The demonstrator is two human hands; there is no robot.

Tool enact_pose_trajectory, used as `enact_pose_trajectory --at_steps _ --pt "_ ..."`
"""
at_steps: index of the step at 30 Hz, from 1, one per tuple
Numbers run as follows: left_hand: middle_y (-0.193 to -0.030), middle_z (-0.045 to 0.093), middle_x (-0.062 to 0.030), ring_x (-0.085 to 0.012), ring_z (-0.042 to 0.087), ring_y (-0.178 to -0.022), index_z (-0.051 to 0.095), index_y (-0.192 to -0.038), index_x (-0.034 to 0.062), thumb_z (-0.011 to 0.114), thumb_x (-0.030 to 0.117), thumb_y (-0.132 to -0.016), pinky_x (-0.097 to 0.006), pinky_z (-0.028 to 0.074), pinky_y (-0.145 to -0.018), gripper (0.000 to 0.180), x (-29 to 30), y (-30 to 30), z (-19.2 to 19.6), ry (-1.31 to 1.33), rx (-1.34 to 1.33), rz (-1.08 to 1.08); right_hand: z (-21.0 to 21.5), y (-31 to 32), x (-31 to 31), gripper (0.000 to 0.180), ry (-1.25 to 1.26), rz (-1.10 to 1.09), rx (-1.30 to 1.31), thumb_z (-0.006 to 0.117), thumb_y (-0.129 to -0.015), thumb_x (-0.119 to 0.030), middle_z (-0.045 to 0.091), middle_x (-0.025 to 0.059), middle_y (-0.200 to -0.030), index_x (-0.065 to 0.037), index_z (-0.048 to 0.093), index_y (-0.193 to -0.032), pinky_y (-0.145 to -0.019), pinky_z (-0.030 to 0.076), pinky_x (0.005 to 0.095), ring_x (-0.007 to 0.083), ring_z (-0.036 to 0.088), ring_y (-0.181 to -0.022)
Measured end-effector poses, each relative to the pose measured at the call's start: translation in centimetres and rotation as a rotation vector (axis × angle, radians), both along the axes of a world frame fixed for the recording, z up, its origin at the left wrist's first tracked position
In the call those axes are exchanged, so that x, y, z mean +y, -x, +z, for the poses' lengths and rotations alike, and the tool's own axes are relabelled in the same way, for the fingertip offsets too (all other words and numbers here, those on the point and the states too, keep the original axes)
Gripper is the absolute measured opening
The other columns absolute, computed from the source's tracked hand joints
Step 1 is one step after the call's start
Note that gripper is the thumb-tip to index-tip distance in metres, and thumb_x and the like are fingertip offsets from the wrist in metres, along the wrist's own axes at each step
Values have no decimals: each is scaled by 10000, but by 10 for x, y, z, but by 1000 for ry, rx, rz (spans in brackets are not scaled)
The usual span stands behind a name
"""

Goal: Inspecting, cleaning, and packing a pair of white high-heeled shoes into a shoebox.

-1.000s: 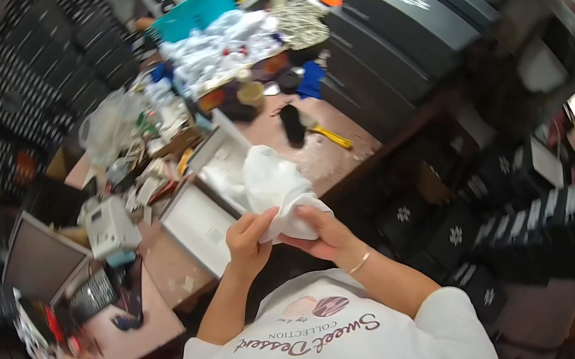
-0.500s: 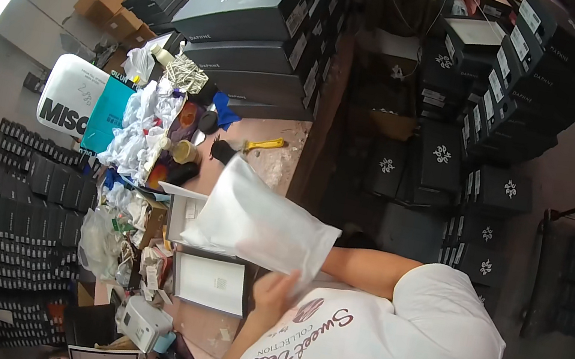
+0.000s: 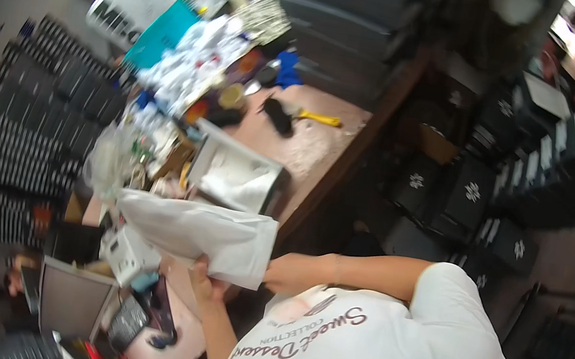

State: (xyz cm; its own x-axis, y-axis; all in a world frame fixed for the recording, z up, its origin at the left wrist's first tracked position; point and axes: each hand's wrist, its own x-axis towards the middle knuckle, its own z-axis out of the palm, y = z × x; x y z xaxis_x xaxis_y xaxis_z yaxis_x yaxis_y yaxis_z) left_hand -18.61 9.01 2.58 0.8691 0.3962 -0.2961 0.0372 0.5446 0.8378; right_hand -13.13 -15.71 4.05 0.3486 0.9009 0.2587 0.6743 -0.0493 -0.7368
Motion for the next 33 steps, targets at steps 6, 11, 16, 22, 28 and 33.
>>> enact_pose_trajectory --at_steps 6,11,16,22,28,33 --pt "-1148 557 -109 -214 560 -1017 444 -1279 46 623 -48 -646 -305 436 -882 665 5 -23 74 -994 31 -520 -40 -56 10 567 -398 -31 1416 487 -926 -368 409 86 -1337 -94 308 -1389 -904 450 325 187 527 -1076" --pt "-1338 373 -136 -225 397 -1217 136 -1433 93 471 -96 -770 -353 329 -1030 767 -79 -115 18 -276 -173 -13 -61 -105 11 553 -415 -42 1943 598 -857 -326 566 91 -1187 -69 407 -1307 -894 487 366 193 587 -1032" --pt "-1356 393 -167 -242 354 -1282 305 -1385 33 588 63 -797 -370 299 -1048 653 -94 -207 14 -850 82 -520 -67 -181 -67 520 -658 -225 1843 621 -819 -217 582 109 -1152 -29 436 -1267 -881 494 380 227 593 -1026" --pt "-1049 594 -98 -265 462 -1171 550 -1175 48 585 24 -679 -587 161 -1060 498 -39 -292 -36 -2171 117 -754 -3 -281 -78 526 -171 -438 1483 614 -779 -123 570 74 -1104 -35 432 -1265 -874 472 331 160 578 -972" --pt "-931 604 -77 -231 524 -1041 620 -1061 89 559 50 -716 -522 199 -1071 352 15 -250 -103 -1704 77 -811 -13 -328 27 541 21 -199 1213 660 -767 -165 565 36 -1070 -30 460 -1251 -848 439 280 113 534 -944" --pt "-1080 578 -127 -291 471 -1108 626 -1042 63 551 65 -724 -505 259 -1045 326 21 -229 -114 -1484 183 -826 -72 -312 118 486 186 -338 430 609 -827 -275 512 202 -1201 8 502 -1207 -867 443 337 274 565 -997"
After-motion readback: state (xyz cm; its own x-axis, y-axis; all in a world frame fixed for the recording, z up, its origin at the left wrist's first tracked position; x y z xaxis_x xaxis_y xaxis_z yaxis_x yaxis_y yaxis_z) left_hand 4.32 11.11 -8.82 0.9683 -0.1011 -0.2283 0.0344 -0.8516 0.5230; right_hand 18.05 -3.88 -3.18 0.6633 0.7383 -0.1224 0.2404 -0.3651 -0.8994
